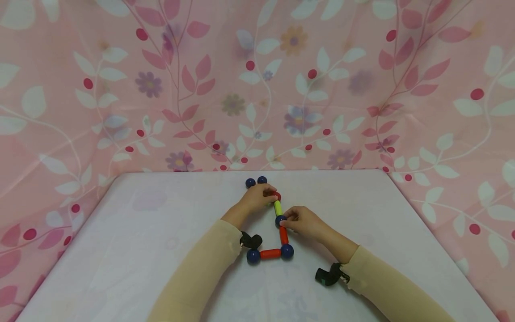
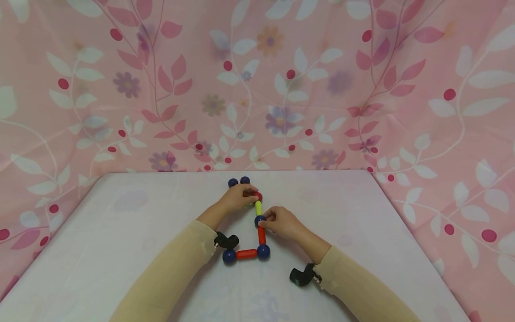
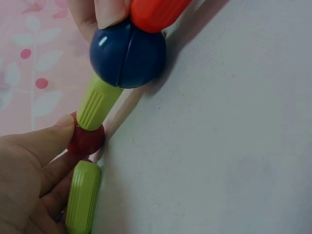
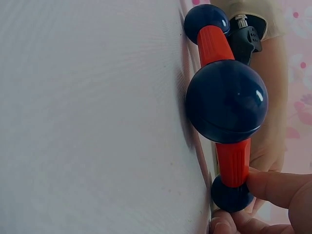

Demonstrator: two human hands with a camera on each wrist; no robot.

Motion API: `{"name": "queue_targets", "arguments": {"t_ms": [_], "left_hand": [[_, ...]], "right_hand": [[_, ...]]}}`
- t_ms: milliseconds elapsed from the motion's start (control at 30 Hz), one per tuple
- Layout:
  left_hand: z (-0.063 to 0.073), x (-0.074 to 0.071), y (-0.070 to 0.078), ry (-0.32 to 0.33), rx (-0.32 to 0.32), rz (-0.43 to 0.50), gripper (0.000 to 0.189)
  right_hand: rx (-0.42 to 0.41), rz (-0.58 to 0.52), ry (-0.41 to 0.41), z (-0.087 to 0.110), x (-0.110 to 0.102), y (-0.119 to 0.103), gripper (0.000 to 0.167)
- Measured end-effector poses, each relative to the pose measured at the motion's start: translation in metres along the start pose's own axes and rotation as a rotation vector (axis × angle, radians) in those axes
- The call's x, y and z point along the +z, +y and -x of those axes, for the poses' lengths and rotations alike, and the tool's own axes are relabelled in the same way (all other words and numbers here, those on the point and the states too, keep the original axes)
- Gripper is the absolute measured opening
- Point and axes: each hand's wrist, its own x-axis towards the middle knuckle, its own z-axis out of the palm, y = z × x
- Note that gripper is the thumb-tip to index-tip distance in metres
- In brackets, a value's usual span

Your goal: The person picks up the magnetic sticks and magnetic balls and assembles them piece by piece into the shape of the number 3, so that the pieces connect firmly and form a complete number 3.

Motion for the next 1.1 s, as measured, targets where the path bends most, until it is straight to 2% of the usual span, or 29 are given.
{"name": "queue_targets", "arguments": {"t_ms": [400, 767, 1100], "left_hand": [[0.004, -0.008, -0.008, 0.005, -0.001, 0.001, 0.030], [0.012, -0.016, -0.014, 0.004, -0.008, -0.073, 0.030], [0.020, -0.019, -0.023, 0.032, -0.026, -0.116, 0.026]], "right_hand": [[0.007, -0.007, -0.002, 0.000, 0.000, 0.000, 0.027], [0.010, -0.007, 0.003, 0.001, 0.000, -0.001, 0.028], [0.020, 0.000, 0.004, 0.002, 0.000, -0.002, 0.028]]}}
